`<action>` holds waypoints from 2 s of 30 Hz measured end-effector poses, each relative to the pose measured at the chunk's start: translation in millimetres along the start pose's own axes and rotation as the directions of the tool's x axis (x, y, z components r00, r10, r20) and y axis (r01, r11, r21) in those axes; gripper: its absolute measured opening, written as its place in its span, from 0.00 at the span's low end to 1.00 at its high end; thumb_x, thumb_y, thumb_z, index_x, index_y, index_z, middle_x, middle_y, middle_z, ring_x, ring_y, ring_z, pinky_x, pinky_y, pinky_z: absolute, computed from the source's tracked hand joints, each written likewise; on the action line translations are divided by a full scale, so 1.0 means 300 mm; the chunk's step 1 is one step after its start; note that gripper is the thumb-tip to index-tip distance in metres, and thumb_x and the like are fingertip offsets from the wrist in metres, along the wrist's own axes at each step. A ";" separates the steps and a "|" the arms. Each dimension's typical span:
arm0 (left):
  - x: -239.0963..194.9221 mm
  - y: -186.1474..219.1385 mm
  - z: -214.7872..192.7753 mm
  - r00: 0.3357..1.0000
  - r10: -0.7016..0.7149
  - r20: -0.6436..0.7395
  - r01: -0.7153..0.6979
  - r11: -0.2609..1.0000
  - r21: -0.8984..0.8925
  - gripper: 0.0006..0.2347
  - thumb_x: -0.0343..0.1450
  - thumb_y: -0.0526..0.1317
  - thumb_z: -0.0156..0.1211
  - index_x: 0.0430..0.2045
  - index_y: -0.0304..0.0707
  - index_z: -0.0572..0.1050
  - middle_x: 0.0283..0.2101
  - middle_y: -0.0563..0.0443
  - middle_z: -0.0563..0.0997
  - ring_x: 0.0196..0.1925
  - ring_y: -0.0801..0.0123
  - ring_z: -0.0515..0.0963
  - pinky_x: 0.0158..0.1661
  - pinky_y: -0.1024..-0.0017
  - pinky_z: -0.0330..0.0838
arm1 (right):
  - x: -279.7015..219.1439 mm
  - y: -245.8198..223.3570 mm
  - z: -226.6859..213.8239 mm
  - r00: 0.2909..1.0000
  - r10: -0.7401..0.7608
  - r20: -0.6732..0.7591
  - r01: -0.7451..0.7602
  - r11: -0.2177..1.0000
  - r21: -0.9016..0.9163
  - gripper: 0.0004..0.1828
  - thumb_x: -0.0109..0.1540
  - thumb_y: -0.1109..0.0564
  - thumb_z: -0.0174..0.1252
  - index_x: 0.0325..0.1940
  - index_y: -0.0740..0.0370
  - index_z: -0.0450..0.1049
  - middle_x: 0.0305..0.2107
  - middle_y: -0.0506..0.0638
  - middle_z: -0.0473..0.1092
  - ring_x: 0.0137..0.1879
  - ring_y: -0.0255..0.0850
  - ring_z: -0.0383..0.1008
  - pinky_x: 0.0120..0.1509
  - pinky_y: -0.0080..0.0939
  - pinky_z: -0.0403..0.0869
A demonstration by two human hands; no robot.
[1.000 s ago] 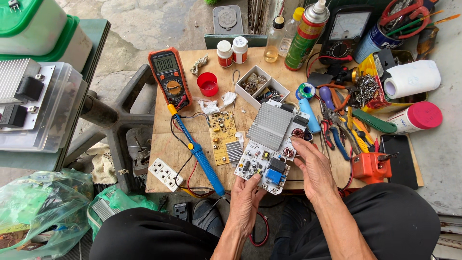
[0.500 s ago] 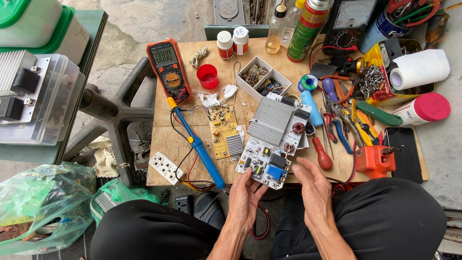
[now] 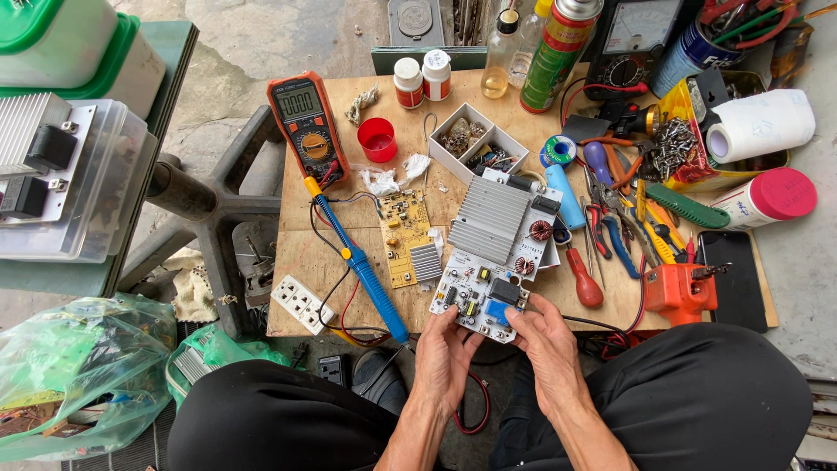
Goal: The person handles a circuit board, turning it over to show both sides. They then use a soldering iron and a heat gun on the board's components while seated at a cluttered workbench.
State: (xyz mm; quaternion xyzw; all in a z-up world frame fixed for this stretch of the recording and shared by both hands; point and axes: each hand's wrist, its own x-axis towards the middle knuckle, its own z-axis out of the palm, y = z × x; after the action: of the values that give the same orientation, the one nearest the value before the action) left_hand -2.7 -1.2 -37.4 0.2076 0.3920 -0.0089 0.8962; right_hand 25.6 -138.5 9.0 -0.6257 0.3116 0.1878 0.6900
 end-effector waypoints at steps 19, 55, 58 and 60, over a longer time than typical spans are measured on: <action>-0.023 0.039 0.066 1.000 -0.019 0.010 0.017 0.991 0.130 0.15 0.76 0.44 0.65 0.56 0.41 0.81 0.47 0.50 0.89 0.45 0.63 0.86 0.48 0.61 0.83 | 0.083 0.098 -0.032 0.994 -0.104 -0.024 0.105 0.994 0.010 0.44 0.64 0.56 0.66 0.85 0.61 0.64 0.52 0.58 0.80 0.54 0.41 0.77 0.57 0.42 0.73; -0.008 -0.045 0.128 0.992 -0.115 -0.054 0.113 0.993 -0.029 0.20 0.72 0.34 0.69 0.60 0.37 0.78 0.55 0.44 0.86 0.54 0.58 0.84 0.55 0.59 0.79 | 0.149 -0.048 -0.031 0.975 -0.201 -0.094 0.178 0.961 -0.211 0.38 0.61 0.50 0.67 0.77 0.55 0.73 0.74 0.57 0.70 0.83 0.46 0.67 0.77 0.51 0.72; 0.001 -0.062 0.128 0.994 -0.103 -0.028 0.104 0.994 0.040 0.18 0.72 0.34 0.69 0.59 0.41 0.78 0.54 0.45 0.87 0.53 0.60 0.84 0.53 0.61 0.78 | 0.153 -0.016 -0.058 0.970 -0.227 -0.082 0.209 0.960 -0.186 0.40 0.62 0.50 0.65 0.79 0.56 0.68 0.78 0.56 0.66 0.85 0.46 0.63 0.82 0.50 0.67; 0.000 -0.062 0.130 0.994 -0.108 -0.017 0.108 0.994 0.010 0.19 0.72 0.33 0.68 0.59 0.38 0.77 0.55 0.43 0.87 0.54 0.58 0.85 0.55 0.59 0.79 | 0.106 -0.037 -0.065 0.973 -0.211 -0.096 0.186 0.957 -0.222 0.39 0.63 0.49 0.64 0.80 0.53 0.67 0.77 0.55 0.66 0.84 0.49 0.64 0.81 0.56 0.71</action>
State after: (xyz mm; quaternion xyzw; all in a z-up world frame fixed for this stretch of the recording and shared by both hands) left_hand 21.2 -32.9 -20.7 0.1913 0.4100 -0.0576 0.8899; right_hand 52.5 -163.5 -4.3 -0.7338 0.2659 0.1122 0.6150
